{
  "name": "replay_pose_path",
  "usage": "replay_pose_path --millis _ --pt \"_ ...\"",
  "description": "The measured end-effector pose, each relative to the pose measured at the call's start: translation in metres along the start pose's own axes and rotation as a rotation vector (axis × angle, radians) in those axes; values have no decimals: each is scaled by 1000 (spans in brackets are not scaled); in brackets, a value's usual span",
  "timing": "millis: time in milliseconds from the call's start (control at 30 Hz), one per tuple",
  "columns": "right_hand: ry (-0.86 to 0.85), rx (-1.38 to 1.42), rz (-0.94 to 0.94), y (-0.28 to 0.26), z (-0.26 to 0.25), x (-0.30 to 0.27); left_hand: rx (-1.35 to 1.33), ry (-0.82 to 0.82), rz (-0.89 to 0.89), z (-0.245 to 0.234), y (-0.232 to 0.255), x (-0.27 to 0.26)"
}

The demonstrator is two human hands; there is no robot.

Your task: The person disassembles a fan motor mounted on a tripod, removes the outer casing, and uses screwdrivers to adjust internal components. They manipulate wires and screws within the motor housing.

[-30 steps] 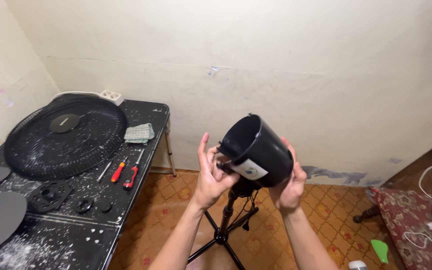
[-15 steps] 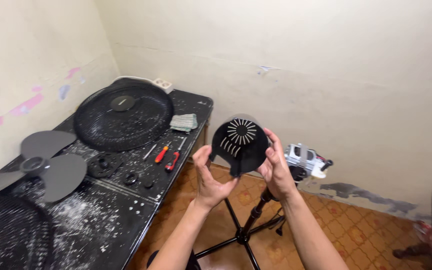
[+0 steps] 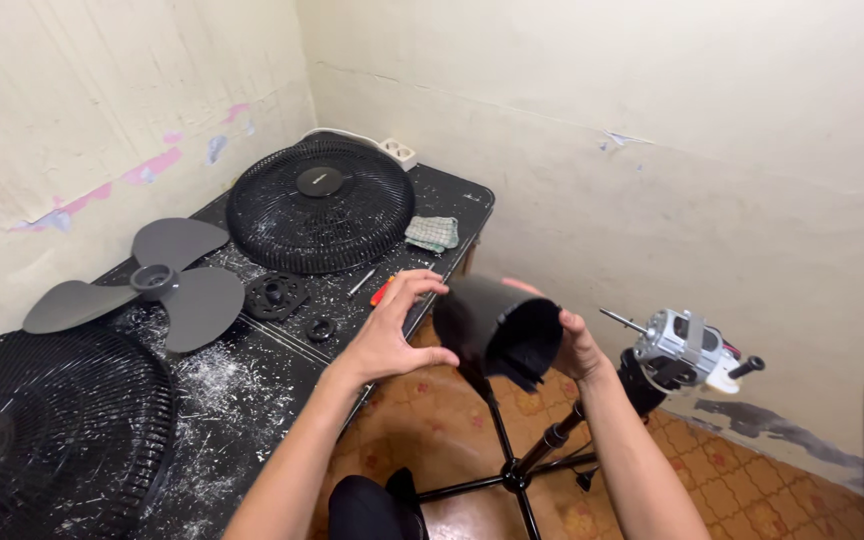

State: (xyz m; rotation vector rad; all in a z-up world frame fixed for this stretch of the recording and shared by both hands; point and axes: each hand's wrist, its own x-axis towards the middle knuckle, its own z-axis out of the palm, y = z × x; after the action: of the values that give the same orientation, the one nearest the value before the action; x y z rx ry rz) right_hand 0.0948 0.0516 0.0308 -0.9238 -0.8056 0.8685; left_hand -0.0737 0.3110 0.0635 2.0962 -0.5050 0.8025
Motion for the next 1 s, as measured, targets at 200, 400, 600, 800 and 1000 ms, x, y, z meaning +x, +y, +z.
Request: replay_pose_path --millis 200,400,600,800,1000 --pt "-165 89 67 23 0 21 -53 -281 -69 -32 20 13" --pt "-43 149 119 48 -1 51 27 -275 -193 -36 18 5" --pt "143 -145 189 81 -10 84 276 47 -257 -80 -3 -22" --pt "141 -809 -17 129 7 102 489 316 -532 -130 -32 -77" --pt "51 -1033 152 174 44 100 597 369 -816 -137 -71 -145"
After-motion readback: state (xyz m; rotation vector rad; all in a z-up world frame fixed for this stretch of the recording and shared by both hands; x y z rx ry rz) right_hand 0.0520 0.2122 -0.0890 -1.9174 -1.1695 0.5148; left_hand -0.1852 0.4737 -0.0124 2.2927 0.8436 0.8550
